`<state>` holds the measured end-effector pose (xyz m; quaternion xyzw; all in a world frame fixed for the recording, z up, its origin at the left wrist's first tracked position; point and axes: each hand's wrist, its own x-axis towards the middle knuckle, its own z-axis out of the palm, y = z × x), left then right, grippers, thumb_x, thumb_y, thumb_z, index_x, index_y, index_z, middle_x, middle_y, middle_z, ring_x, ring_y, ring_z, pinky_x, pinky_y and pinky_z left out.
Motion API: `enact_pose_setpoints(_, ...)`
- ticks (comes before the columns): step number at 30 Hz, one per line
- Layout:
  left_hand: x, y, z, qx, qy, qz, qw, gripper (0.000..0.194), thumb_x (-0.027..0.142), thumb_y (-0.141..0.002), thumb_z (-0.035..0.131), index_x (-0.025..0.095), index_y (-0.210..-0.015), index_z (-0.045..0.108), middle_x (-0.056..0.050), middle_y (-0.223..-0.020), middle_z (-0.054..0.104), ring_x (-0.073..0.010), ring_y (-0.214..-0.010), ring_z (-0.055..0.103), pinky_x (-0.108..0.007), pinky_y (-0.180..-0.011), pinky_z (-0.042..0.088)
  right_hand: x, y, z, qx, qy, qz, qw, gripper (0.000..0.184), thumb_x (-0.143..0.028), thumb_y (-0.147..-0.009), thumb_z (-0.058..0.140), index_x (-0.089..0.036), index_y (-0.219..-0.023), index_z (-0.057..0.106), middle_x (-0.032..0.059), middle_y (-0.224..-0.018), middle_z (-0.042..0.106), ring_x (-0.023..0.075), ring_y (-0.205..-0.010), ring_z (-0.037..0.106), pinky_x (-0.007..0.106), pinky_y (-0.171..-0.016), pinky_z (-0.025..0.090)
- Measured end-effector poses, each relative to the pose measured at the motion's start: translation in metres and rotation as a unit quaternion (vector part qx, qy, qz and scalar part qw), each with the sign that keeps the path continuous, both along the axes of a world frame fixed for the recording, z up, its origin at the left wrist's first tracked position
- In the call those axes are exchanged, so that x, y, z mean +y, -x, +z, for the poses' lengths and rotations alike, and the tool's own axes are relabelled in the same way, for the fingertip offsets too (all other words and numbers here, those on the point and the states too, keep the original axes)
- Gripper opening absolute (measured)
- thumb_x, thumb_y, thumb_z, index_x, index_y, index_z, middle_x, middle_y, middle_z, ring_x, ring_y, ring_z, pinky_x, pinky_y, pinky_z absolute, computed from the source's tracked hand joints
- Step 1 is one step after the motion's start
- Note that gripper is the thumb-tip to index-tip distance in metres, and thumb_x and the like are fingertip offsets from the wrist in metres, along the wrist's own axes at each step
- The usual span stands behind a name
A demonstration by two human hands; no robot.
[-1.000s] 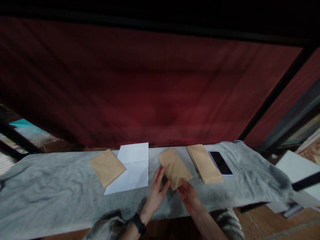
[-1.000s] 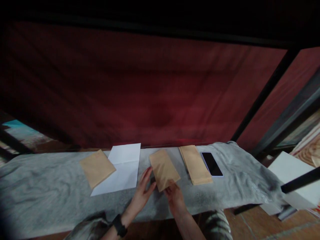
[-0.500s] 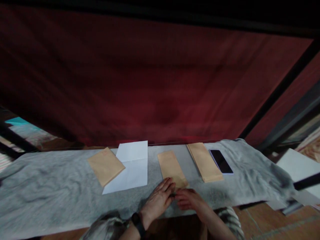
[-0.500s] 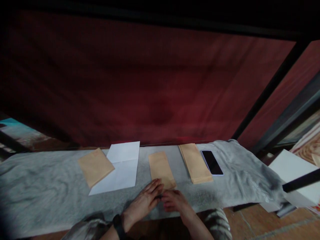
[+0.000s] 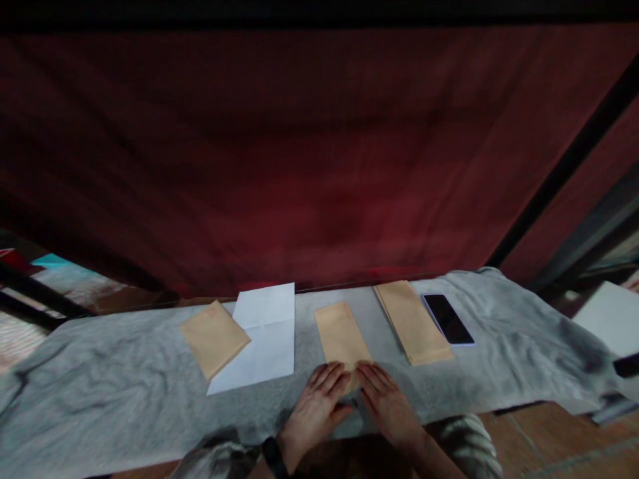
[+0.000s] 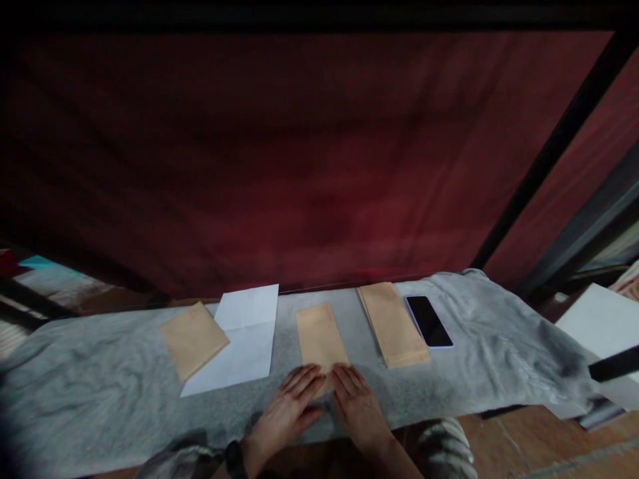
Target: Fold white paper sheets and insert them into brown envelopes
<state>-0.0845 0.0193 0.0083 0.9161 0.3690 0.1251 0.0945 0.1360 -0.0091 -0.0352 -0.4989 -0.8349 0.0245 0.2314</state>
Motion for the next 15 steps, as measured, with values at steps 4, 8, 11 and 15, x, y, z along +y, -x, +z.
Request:
enact_pose_setpoints(4,-0.005,-0.008,0.012,0.032,-0.012,-0.010,0.999,0.043,0.016,-0.093,0.057,0.027,-0.134,0.055,-0.005,-0.142,0.057,-0.0209,-0.133,0.050,-0.041,-0.113,0.040,0.012,-0.002,0.014,0.001,0.009,0.026,1.000,0.039,-0.016,-0.096,0.046,-0.019,-0.132,0.061,0.0062,-0.136,0.062,0.0193,-0.126,0.057,0.036,-0.110,0.045)
enact_pose_setpoints(8,-0.005,-0.012,0.017,-0.021,0.015,0.012,1.000,0.031,0.020,-0.097,0.053,0.029,-0.124,0.063,-0.002,-0.129,0.066,-0.0181,-0.124,0.057,-0.038,-0.109,0.043,0.004,-0.004,0.012,-0.016,0.003,0.072,0.997,0.050,-0.027,-0.097,0.049,-0.021,-0.147,0.045,0.0053,-0.148,0.050,0.0191,-0.136,0.047,0.037,-0.116,0.038)
enact_pose_setpoints(11,0.007,-0.015,0.008,-0.037,0.017,0.065,0.997,0.032,0.024,-0.101,0.042,0.027,-0.126,0.063,-0.005,-0.132,0.065,-0.0189,-0.124,0.057,-0.040,-0.106,0.045,-0.005,-0.003,-0.002,-0.031,-0.052,0.056,0.997,0.058,-0.025,-0.096,0.050,-0.019,-0.152,0.036,0.0065,-0.152,0.045,0.0195,-0.139,0.042,0.036,-0.117,0.034)
enact_pose_setpoints(15,0.049,-0.032,-0.015,0.015,-0.017,0.109,0.994,0.046,0.039,-0.102,0.037,0.023,-0.145,0.046,-0.010,-0.157,0.038,-0.0256,-0.145,0.033,-0.049,-0.116,0.033,-0.008,-0.002,-0.010,-0.056,-0.092,0.040,0.993,0.061,-0.026,-0.094,0.052,-0.016,-0.152,0.035,0.0070,-0.153,0.043,0.0211,-0.140,0.041,0.035,-0.117,0.032)
